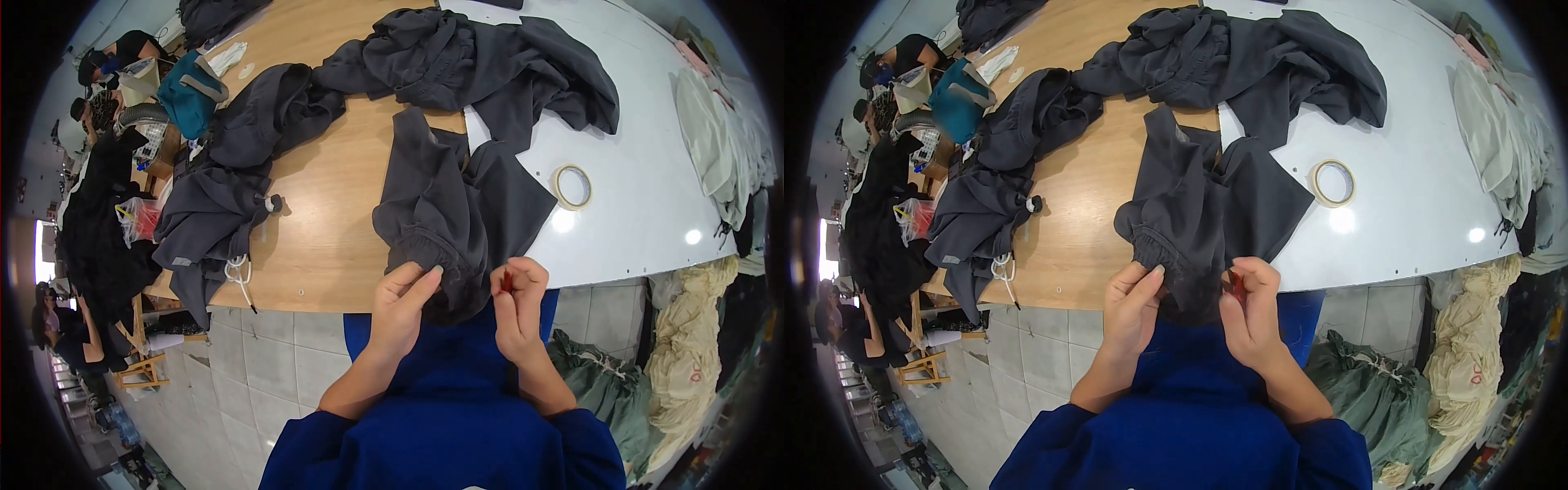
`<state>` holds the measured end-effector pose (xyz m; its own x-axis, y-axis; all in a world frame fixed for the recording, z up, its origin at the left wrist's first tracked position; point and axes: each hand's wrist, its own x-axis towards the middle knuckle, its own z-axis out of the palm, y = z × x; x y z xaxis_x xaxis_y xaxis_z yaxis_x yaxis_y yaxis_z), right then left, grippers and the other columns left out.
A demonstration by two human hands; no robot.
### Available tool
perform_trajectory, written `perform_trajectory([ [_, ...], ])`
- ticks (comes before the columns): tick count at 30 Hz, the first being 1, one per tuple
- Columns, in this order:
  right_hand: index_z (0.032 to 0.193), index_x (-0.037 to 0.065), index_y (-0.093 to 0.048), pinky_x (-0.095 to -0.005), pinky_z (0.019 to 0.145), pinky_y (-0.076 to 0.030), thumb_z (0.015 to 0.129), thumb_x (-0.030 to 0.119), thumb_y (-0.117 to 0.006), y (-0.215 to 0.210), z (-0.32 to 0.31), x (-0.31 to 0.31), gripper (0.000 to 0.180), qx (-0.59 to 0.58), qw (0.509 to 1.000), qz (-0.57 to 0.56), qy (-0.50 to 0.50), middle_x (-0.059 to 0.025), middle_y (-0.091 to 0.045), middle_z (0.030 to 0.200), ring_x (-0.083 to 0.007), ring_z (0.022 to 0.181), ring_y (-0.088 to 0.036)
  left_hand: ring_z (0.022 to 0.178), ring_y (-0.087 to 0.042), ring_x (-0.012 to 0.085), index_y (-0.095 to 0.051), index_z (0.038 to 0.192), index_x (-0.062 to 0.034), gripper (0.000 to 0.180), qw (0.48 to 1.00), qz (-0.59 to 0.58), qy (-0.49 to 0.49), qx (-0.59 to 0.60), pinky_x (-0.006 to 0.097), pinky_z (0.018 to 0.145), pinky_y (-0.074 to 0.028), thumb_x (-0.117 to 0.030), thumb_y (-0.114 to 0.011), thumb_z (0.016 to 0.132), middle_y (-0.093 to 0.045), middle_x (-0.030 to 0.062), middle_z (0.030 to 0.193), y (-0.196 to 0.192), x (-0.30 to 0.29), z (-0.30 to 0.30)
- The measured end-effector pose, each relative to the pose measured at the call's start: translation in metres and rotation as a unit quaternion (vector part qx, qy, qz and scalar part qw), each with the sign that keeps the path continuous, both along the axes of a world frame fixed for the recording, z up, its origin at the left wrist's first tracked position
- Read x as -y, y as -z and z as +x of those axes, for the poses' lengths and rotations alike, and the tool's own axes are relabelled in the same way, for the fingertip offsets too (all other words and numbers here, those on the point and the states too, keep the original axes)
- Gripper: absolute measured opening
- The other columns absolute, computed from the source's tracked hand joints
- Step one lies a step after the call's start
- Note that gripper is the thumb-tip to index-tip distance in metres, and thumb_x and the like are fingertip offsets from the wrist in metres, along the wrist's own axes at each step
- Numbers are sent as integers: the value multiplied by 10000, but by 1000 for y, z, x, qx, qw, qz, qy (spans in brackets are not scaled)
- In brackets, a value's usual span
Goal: Trimming loose threads from the waistband of grey pants using thread snips.
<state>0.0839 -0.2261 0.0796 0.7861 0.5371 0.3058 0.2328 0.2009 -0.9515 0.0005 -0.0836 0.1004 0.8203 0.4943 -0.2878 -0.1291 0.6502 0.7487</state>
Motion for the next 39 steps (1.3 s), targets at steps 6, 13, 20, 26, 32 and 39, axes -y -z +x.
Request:
perform_trajectory([
  [6,1100,5,-619,-265,702,-487,763,-20,-741,-16,11,-5,359,161,979,-91,91,-131,-645,944,-198,767,-614,868,-577,54,-665,1009,18,112,999,27,29,3,197,796,-443,-51,-610,940,-654,10,951,4,4,-2],
  [13,966,41,-723,-282,633,-483,646,15,-802,-23,18,-11,331,271,943,-109,158,-79,-673,910,-218,748,-629,893,-565,46,-651,1095,45,185,995,87,42,29,196,806,-442,-64,-591,957,-649,12,1005,5,11,-5],
  [20,958,43,-729,-279,616,-476,651,22,-798,-27,19,-10,315,295,934,-115,164,-67,-669,888,-209,709,-619,841,-536,29,-650,1106,55,202,988,142,62,-3,171,755,-425,-72,-600,957,-638,-3,969,10,16,-5],
  [26,964,14,-715,-244,651,-475,727,-18,-754,-21,16,-6,243,188,968,-101,135,-97,-660,914,-170,719,-603,798,-515,17,-656,1069,56,180,990,133,50,-17,169,707,-413,-74,-607,954,-626,-17,920,10,20,-2],
  [32,1207,10,-572,-186,705,-419,758,35,-757,-6,14,1,486,-113,991,10,68,-47,-578,947,-79,782,-521,1016,-535,102,-619,1127,71,315,974,206,87,-49,225,894,-404,-207,-528,1011,-592,91,1157,29,16,-9],
  [39,1078,-18,-598,-178,682,-412,825,31,-726,10,3,-5,288,-222,975,16,-11,-6,-609,869,-29,740,-506,1431,-198,353,-412,1387,69,889,830,546,106,32,424,1163,-99,-629,-47,975,-242,230,1533,88,9,-5],
])
